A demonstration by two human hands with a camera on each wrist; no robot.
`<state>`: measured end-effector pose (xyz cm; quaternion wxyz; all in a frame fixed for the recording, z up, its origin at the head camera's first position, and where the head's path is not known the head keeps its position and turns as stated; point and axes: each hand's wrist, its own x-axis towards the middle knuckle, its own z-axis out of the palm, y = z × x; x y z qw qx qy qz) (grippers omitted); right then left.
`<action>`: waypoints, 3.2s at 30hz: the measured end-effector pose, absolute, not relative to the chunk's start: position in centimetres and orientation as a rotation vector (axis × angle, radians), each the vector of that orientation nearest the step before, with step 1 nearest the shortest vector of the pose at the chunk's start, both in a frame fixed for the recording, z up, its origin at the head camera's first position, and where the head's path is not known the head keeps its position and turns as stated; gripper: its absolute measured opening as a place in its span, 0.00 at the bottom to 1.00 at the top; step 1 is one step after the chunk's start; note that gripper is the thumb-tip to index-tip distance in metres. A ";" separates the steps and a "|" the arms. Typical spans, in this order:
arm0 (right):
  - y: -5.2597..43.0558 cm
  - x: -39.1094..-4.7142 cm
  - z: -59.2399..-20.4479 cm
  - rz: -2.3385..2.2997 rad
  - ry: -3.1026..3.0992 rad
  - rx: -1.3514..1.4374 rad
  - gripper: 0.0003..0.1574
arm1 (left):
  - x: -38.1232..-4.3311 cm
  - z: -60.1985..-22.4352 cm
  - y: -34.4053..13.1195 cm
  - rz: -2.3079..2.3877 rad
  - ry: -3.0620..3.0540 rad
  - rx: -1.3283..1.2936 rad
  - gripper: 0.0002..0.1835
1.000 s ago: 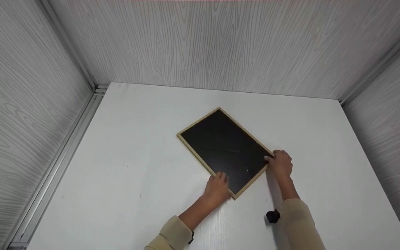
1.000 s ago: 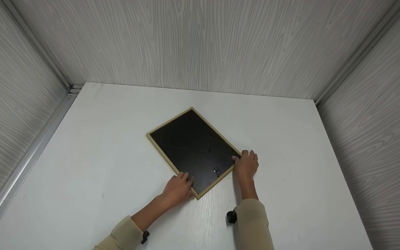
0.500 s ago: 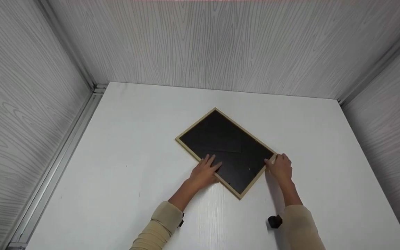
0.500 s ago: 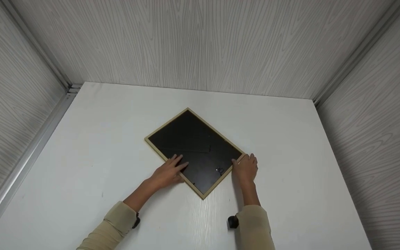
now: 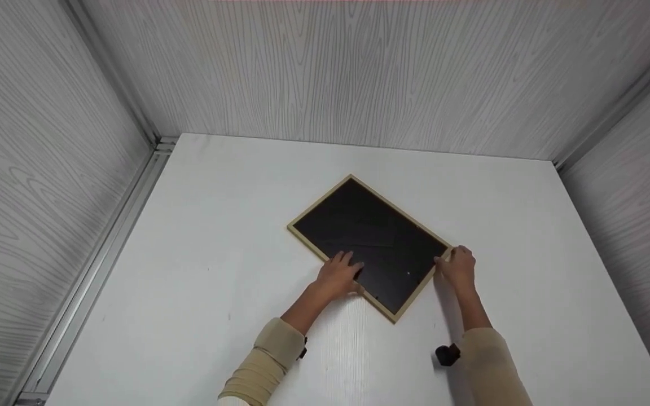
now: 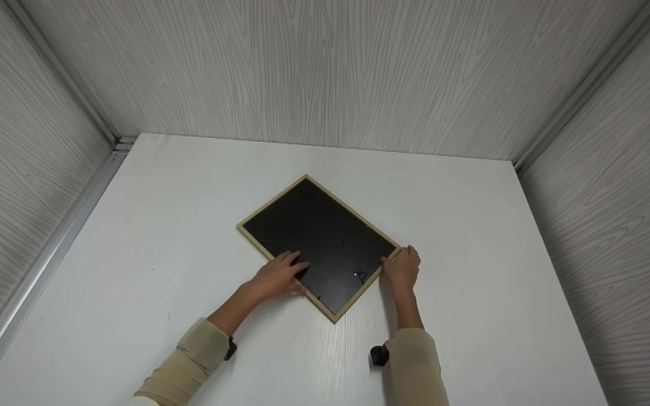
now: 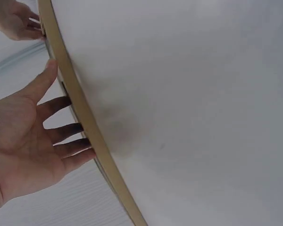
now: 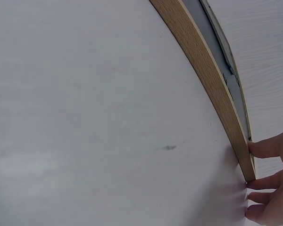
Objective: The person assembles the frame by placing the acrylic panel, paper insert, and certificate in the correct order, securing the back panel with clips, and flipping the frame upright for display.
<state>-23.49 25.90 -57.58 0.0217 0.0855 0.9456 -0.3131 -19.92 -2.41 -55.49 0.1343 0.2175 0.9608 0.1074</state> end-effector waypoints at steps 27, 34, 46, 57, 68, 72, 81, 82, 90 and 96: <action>26.0 -23.9 -57.8 -1.166 2.946 0.222 0.26 | -30.1 -57.6 -6.2 0.137 2.898 0.654 0.39; 24.9 -24.2 -56.7 -1.444 2.831 0.464 0.28 | -29.0 -55.5 -6.0 0.219 2.863 0.621 0.36; 27.0 -28.9 -59.9 -1.638 2.512 0.541 0.37 | -29.1 -55.6 -6.0 0.253 2.882 0.546 0.38; 25.1 -26.2 -53.4 -2.047 1.980 0.743 0.32 | -28.0 -56.1 -6.1 0.165 3.034 0.584 0.36; 25.7 -26.9 -53.2 -2.088 2.300 0.555 0.26 | -27.3 -55.5 -6.9 0.243 3.208 0.635 0.37; 25.4 -27.1 -51.8 -2.217 2.385 0.465 0.23 | -27.5 -54.8 -7.2 0.268 3.308 0.674 0.38; 23.7 -25.7 -48.4 -2.361 2.617 0.198 0.20 | -27.6 -54.9 -7.1 0.410 3.518 0.628 0.37; 23.4 -25.4 -48.0 -2.373 2.644 0.155 0.20 | -27.6 -55.0 -7.1 0.428 3.527 0.615 0.37; 21.6 -23.5 -46.4 -2.348 2.880 -0.001 0.20 | -27.2 -56.0 -6.9 0.612 3.564 0.506 0.36; 21.1 -23.4 -46.4 -2.381 2.942 -0.012 0.18 | -26.6 -55.9 -7.0 1.098 3.479 0.464 0.20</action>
